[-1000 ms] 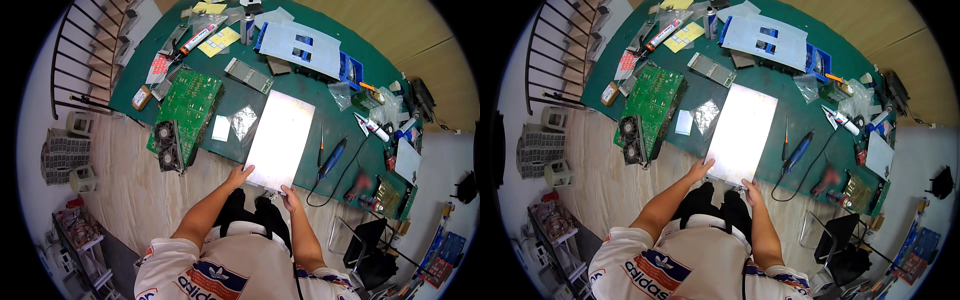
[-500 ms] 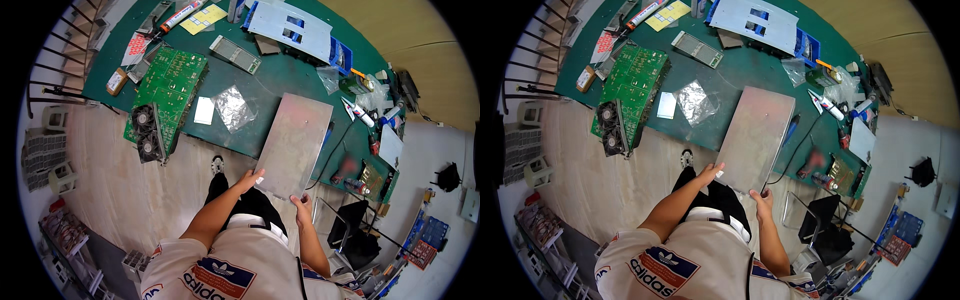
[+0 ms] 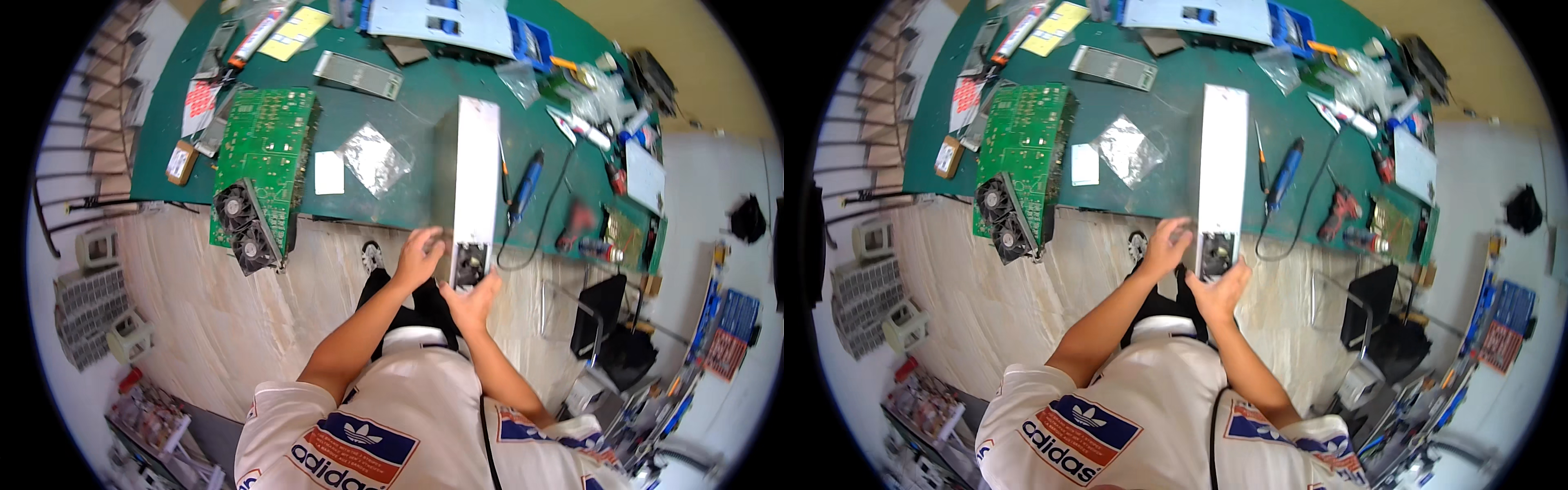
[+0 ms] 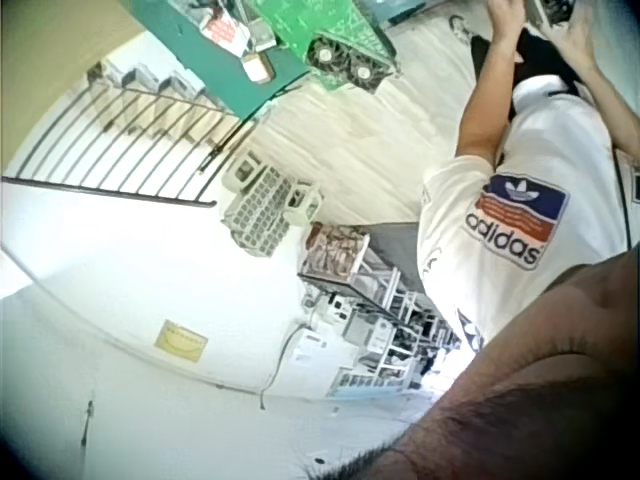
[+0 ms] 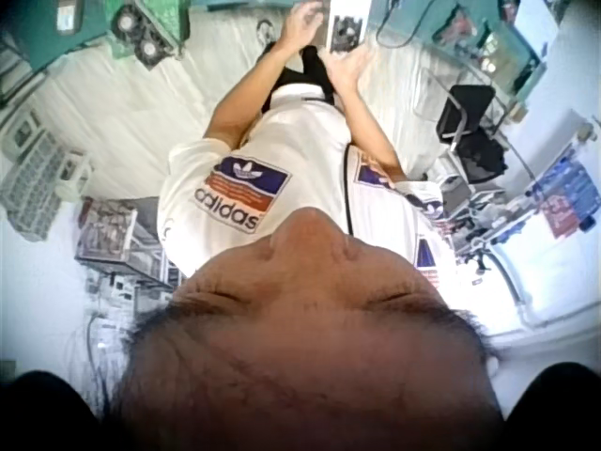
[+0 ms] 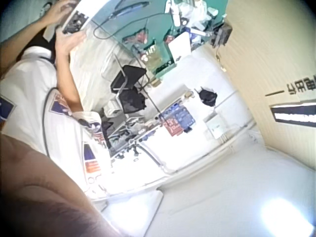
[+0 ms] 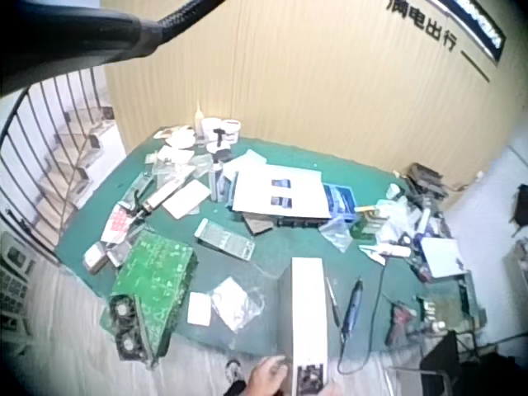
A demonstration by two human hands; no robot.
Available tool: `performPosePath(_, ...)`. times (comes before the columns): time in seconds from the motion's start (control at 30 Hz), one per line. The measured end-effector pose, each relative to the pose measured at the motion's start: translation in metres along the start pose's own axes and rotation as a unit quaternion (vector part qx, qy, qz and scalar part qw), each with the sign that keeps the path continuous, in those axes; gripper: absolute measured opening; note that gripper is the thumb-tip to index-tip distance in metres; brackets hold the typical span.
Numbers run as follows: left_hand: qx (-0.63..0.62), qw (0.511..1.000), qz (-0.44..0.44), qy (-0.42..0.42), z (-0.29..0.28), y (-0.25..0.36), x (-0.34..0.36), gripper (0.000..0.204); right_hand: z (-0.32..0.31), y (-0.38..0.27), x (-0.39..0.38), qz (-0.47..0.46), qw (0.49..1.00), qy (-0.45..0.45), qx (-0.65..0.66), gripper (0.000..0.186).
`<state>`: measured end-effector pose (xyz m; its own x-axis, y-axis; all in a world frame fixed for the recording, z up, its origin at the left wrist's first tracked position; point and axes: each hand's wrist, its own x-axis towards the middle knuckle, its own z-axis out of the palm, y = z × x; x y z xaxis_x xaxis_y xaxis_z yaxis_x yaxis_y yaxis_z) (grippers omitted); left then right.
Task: The person uses a power drill and a screwdriver to remove screws from a metal casing, then sprays a liquid from an aerosol can onto the internal components of the electronic device.
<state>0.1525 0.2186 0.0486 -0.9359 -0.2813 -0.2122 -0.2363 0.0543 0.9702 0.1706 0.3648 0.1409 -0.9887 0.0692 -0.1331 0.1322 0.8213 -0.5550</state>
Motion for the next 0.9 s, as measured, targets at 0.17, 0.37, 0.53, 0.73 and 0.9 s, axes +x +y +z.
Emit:
performPosePath(0.17,-0.022,0.998,-0.003,-0.06,-0.009,0.017,0.007,0.042,0.0,-0.001,0.002,-0.035,0.998,0.029,-0.031,0.102)
performPosePath(0.37,-0.024,0.992,-0.024,-0.122,-0.011,0.02,0.002,0.053,-0.013,0.004,0.004,-0.052,0.998,-0.002,0.034,0.107)
performPosePath(0.53,-0.014,0.988,-0.032,-0.15,-0.017,0.025,-0.01,0.057,-0.03,0.04,-0.002,-0.002,0.983,-0.064,0.17,0.1)
performPosePath(0.73,0.089,0.969,-0.02,-0.229,-0.02,0.051,-0.04,0.104,-0.037,0.1,0.003,0.126,0.877,-0.141,0.442,0.049)
performPosePath(0.9,0.106,0.977,-0.029,-0.186,-0.017,0.059,-0.061,0.089,-0.043,0.119,0.019,0.099,0.847,-0.236,0.466,0.039)
